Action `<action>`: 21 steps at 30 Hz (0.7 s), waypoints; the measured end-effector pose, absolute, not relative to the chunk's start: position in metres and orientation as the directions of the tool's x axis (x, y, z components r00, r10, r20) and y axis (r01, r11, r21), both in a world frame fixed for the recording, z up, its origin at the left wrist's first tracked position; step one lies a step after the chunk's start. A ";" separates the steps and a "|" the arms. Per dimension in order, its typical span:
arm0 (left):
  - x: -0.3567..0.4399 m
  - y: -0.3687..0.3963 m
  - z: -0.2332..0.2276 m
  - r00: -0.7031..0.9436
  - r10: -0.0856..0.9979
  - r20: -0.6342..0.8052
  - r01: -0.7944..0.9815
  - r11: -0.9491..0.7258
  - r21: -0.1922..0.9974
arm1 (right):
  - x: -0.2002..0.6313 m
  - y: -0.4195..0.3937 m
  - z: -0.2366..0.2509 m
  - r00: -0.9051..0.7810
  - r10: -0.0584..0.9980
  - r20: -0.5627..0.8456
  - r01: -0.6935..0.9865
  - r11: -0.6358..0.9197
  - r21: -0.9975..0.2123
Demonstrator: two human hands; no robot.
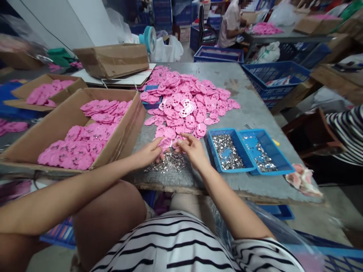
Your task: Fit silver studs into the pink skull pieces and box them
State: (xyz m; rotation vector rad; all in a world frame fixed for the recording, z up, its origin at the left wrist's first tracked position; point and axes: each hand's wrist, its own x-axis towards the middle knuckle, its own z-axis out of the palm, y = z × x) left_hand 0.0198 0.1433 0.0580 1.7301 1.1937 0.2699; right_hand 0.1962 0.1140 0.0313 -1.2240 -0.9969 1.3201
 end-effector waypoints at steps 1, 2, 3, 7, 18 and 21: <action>0.016 0.145 0.058 0.444 0.823 -0.355 0.552 0.061 0.832 | 0.200 0.108 0.024 0.091 0.990 -0.108 -0.095 -0.099 -0.991; 0.012 0.146 0.058 0.394 0.835 -0.384 0.513 0.148 0.846 | 0.203 0.100 0.015 0.119 0.989 -0.082 -0.024 -0.080 -0.996; 0.007 0.147 0.059 0.345 0.844 -0.411 0.479 0.218 0.850 | 0.207 0.092 0.006 0.136 0.989 -0.055 0.060 -0.064 -0.996; -0.017 0.147 0.064 0.289 0.824 -0.488 0.414 0.352 0.839 | 0.221 0.057 -0.030 0.192 0.980 0.058 0.342 -0.012 -0.940; -0.041 0.126 0.024 0.613 0.752 -0.241 0.068 0.254 0.965 | 0.226 0.049 -0.054 0.416 0.869 0.267 0.369 0.107 -0.923; -0.043 0.120 0.009 0.666 0.714 -0.216 -0.027 0.312 0.950 | 0.246 0.054 -0.034 0.345 0.770 0.537 0.726 0.144 -0.672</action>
